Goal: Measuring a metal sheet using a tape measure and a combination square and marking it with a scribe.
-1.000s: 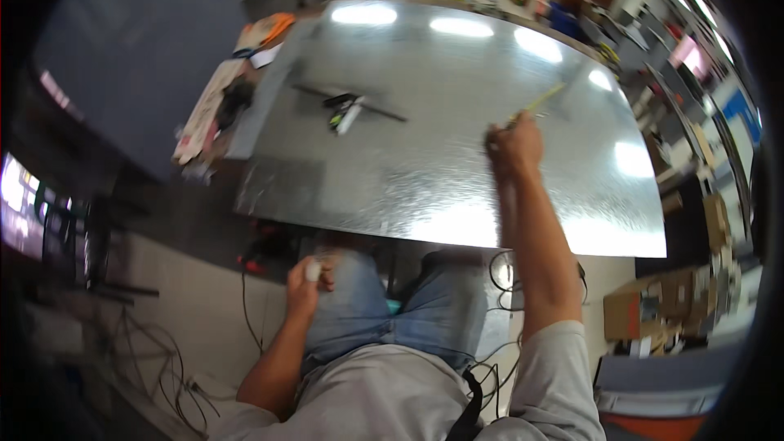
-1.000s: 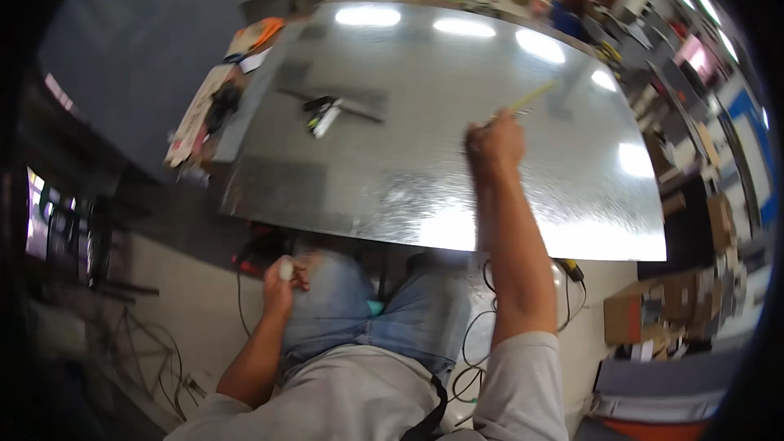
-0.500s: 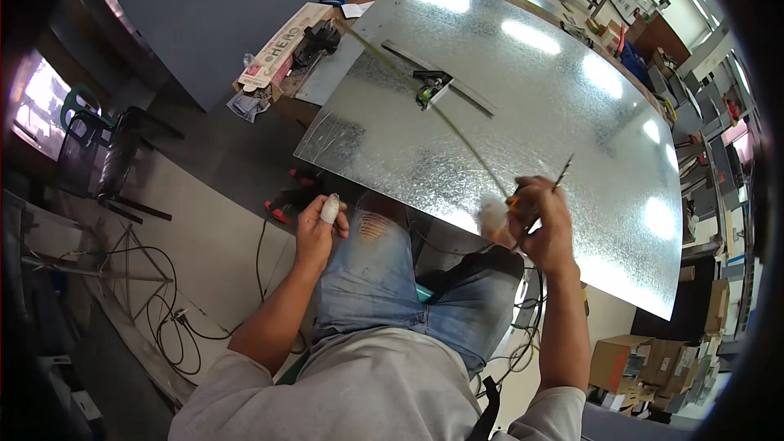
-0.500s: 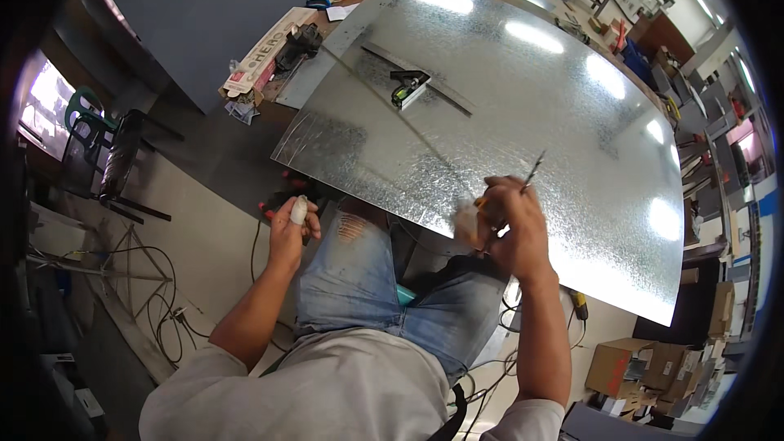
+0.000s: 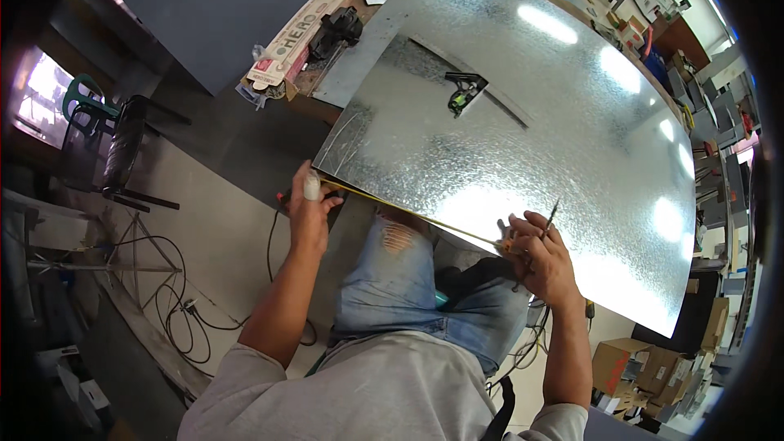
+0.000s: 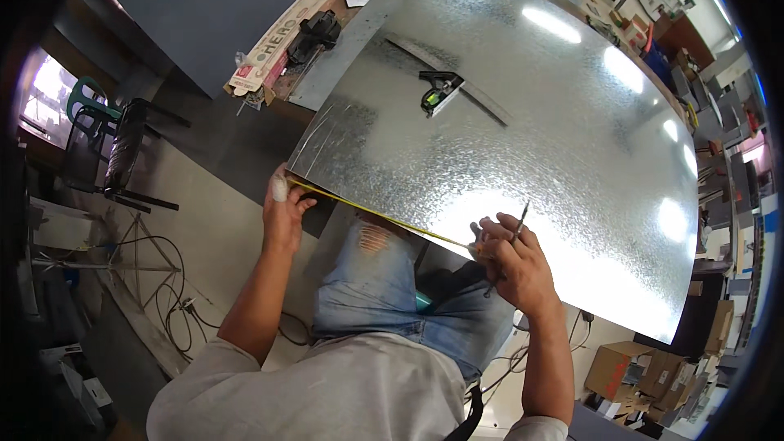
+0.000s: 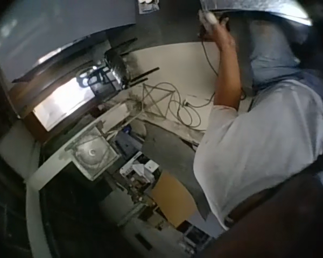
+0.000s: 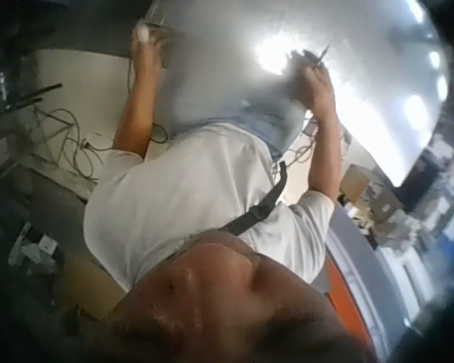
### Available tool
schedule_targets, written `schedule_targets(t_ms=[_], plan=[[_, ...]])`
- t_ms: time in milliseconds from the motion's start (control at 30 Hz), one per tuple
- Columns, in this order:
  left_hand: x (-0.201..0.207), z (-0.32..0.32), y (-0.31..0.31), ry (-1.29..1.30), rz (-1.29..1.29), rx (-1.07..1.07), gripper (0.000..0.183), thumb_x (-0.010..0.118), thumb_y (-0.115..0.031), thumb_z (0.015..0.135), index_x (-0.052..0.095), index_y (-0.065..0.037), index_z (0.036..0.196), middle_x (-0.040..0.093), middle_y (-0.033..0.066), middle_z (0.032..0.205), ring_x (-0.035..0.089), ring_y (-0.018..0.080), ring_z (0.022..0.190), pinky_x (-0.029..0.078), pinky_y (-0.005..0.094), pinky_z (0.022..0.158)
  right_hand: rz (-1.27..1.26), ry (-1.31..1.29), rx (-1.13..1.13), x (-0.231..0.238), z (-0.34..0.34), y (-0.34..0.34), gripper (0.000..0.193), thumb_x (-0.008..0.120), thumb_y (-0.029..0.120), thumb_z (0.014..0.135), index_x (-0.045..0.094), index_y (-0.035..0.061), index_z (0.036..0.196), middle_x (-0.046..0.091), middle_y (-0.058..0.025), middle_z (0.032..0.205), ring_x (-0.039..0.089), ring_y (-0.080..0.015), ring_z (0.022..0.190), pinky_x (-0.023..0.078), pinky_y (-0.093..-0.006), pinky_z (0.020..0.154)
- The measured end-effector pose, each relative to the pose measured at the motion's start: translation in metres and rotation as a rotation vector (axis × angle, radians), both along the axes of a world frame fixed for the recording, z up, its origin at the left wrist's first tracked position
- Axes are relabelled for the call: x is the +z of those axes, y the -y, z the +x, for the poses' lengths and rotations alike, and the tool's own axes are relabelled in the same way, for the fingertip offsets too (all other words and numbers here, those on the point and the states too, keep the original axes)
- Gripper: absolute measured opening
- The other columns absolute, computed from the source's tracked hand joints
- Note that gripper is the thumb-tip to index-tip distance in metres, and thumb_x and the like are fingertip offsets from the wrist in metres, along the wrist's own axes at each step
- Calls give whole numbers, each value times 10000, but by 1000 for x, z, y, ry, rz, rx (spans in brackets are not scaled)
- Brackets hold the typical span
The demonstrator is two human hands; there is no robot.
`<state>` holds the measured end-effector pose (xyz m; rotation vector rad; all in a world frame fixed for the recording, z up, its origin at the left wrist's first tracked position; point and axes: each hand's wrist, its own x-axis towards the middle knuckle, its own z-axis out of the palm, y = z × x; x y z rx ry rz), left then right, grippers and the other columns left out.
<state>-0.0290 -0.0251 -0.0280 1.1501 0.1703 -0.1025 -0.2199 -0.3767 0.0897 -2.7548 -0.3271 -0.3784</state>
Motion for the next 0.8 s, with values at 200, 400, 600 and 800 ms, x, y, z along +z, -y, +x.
schedule_targets(t_ms=[200,400,600,800], plan=[[-8,14,-2,-168,-144,-272,408,583,-436,1057,601,-64,1222,664,74,1002,652,191,856,529,361,720,174,-118,-171,2,7,-13,452,880,35,684,592,66,1031,666,-136,1351,593,-416,1284,525,-480,1034],[26,15,-20,-325,-18,-493,356,604,-344,1049,661,-3,1131,709,132,827,688,196,659,539,318,555,394,-101,-681,2,2,-21,373,694,346,988,640,9,1137,722,-168,1080,710,-264,994,537,-373,837],[42,9,-24,-250,7,-498,342,543,-280,1072,653,15,1204,707,158,891,694,226,692,552,329,571,31,73,-860,-3,6,31,124,556,117,1058,585,14,997,664,-149,728,686,-308,671,521,-400,627],[51,14,-24,-141,140,-521,289,539,-282,1081,645,-15,1060,690,115,839,683,217,708,549,359,613,-187,-189,-700,9,21,117,173,575,85,977,662,72,1126,685,-197,1090,660,-410,998,533,-466,842]])
